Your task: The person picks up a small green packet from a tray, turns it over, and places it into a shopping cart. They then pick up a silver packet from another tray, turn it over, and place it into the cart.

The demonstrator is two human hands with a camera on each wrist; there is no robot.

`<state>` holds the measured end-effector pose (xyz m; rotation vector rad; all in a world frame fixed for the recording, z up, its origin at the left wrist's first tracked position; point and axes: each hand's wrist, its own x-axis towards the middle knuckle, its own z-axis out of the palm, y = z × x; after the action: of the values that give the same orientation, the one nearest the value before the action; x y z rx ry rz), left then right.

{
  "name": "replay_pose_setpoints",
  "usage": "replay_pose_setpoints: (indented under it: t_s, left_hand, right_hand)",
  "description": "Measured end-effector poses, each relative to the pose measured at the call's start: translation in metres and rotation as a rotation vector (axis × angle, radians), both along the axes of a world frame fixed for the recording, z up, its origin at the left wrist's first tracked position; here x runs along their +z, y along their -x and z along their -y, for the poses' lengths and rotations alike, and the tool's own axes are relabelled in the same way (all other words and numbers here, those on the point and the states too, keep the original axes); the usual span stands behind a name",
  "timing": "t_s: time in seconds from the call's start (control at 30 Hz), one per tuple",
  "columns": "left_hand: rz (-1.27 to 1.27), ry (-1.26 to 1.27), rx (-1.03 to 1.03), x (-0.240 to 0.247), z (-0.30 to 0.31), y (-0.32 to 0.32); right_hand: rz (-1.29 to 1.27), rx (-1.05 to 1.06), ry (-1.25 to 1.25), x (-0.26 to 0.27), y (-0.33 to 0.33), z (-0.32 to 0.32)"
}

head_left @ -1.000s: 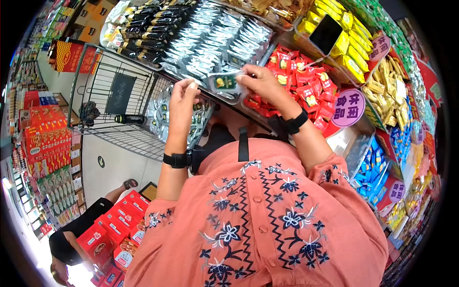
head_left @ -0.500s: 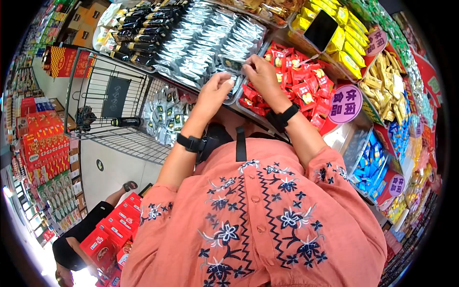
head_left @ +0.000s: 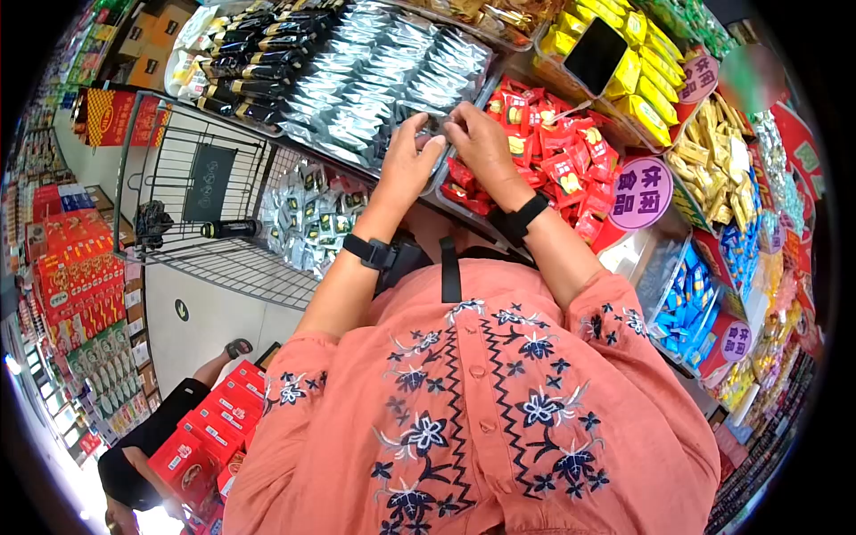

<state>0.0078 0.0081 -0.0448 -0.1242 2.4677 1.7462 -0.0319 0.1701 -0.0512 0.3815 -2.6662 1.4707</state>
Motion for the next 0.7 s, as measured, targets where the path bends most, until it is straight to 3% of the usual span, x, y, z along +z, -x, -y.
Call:
replay_pose_setpoints:
  t_s: [0.37,0.5,0.7]
  left_hand:
    - [0.014,-0.058,-0.074,-0.011,0.019,0.009]
    - [0.026,-0.030,-0.119,-0.020,0.031,0.013]
    - [0.157,-0.196,-0.086,0.046,0.058,-0.007]
  right_hand:
    - [-0.055,0.002,-0.115,0.003,0.000,-0.006]
    - [0.046,-0.024,-0.115,0.000,-0.001,-0.009]
    - [0.064,-0.078,-0.026,0.013,-0.008,-0.016]
